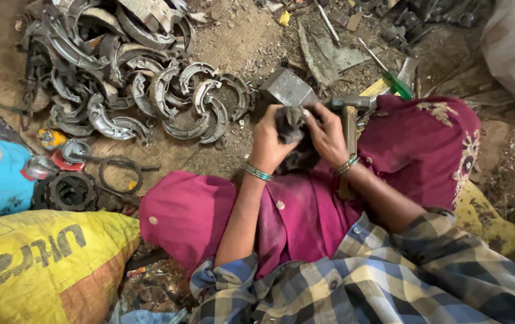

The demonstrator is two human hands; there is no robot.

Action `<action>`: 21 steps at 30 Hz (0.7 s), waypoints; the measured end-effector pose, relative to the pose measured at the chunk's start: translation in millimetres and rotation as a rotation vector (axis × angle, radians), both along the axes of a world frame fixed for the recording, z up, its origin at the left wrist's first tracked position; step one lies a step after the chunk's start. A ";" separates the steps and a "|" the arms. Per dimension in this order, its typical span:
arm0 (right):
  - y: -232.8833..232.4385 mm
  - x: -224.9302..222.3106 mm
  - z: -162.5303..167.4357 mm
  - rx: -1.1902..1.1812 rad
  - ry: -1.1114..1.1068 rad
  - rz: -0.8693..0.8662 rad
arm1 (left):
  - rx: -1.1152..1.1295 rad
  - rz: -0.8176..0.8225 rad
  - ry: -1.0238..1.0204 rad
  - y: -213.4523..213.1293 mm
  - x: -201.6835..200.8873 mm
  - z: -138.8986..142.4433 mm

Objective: The person sits on the ground in a scrapyard and hammers curved metal brake shoe castings against a heavy anvil block, repositioning each piece by hand and occasionally wiping it with a cloth before setting it aside with the processed pile.

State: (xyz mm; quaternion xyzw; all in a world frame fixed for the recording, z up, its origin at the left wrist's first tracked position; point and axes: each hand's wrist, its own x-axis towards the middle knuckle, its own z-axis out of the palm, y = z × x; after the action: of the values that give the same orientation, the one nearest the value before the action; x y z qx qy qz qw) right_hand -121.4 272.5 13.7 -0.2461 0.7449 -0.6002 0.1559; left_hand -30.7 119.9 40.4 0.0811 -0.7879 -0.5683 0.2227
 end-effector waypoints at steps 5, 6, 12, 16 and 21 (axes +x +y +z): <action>2.6 14.4 6.3 -0.051 0.195 0.029 | -0.024 0.004 -0.032 -7.0 0.0 -4.3; 1.8 13.5 8.9 -0.028 0.223 0.016 | -0.019 0.008 -0.044 -6.7 0.0 -5.3; -1.7 0.5 24.6 0.079 0.309 0.052 | 0.101 -0.054 -0.026 -12.9 0.9 -9.7; 1.4 -2.9 26.7 0.081 0.336 0.102 | 0.261 -0.198 0.039 -16.2 1.1 -11.0; -0.6 3.1 23.6 0.088 0.340 0.073 | 0.148 -0.161 -0.014 -11.9 1.4 -11.8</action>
State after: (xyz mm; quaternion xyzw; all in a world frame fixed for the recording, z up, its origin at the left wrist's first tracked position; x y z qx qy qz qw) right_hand -118.3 271.9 37.4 -0.3637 0.7767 -0.5108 0.0600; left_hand -29.4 108.0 28.6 0.0375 -0.7493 -0.6405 0.1641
